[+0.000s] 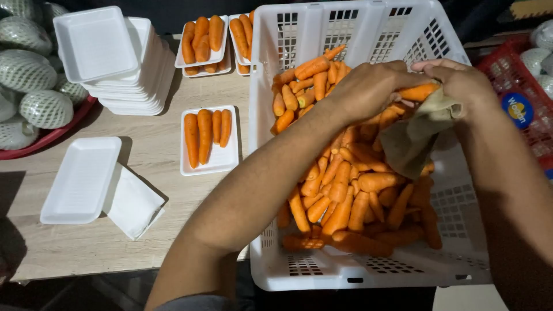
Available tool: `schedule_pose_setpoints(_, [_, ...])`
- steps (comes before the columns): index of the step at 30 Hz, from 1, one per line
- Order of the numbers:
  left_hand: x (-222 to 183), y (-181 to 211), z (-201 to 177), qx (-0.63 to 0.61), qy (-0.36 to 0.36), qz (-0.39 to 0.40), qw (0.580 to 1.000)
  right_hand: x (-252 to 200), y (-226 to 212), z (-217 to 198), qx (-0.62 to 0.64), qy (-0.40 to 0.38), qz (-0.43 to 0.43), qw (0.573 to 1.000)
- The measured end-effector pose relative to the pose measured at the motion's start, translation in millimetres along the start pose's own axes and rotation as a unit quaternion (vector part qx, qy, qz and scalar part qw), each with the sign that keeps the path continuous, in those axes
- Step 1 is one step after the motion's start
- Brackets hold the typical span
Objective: The person wipes individual carrots with a cloth and places them into white foam trays, one carrot at a time.
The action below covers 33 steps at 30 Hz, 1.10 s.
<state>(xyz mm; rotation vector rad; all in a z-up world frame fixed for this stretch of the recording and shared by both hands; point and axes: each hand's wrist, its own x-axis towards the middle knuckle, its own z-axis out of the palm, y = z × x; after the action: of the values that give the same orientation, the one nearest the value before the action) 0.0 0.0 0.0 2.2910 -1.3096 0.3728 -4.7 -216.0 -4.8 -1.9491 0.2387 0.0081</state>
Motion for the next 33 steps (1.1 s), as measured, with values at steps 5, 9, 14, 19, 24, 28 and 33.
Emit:
schedule_pose_setpoints(5, [3.3,1.2,19.0,-0.305,0.078,-0.052,0.948,-16.5,-28.0,10.8,0.027,0.117,0.15,0.981])
schedule_pose_setpoints(9, [5.4,-15.2,27.3,-0.387,0.149,-0.133,0.9,-2.4,-6.1,3.3,0.013,0.1,0.082,0.992])
schedule_pose_setpoints(14, [3.3,-9.6,15.8,-0.362,0.097,-0.186,0.908,-11.2,-5.7,30.9,0.047,0.113,-0.093,0.988])
schedule_pose_setpoints(19, [-1.0,8.3,-19.5,-0.496,0.04,-0.259,0.828,-12.1,-1.2,46.3,0.062,0.118,-0.158,0.978])
schedule_pose_setpoints(24, [-4.3,12.2,-18.4,-0.46,0.137,-0.2,0.854,-24.7,-3.2,50.7,-0.101,0.166,-0.331,0.923])
schedule_pose_setpoints(28, [1.8,-7.6,-3.6,-0.432,0.14,-0.175,0.874,-4.3,6.1,35.5,-0.154,0.165,-0.332,0.916])
schedule_pose_setpoints(33, [1.4,-2.1,-12.8,-0.427,0.085,-0.056,0.898,-5.8,3.3,22.1,0.057,0.081,-0.063,0.993])
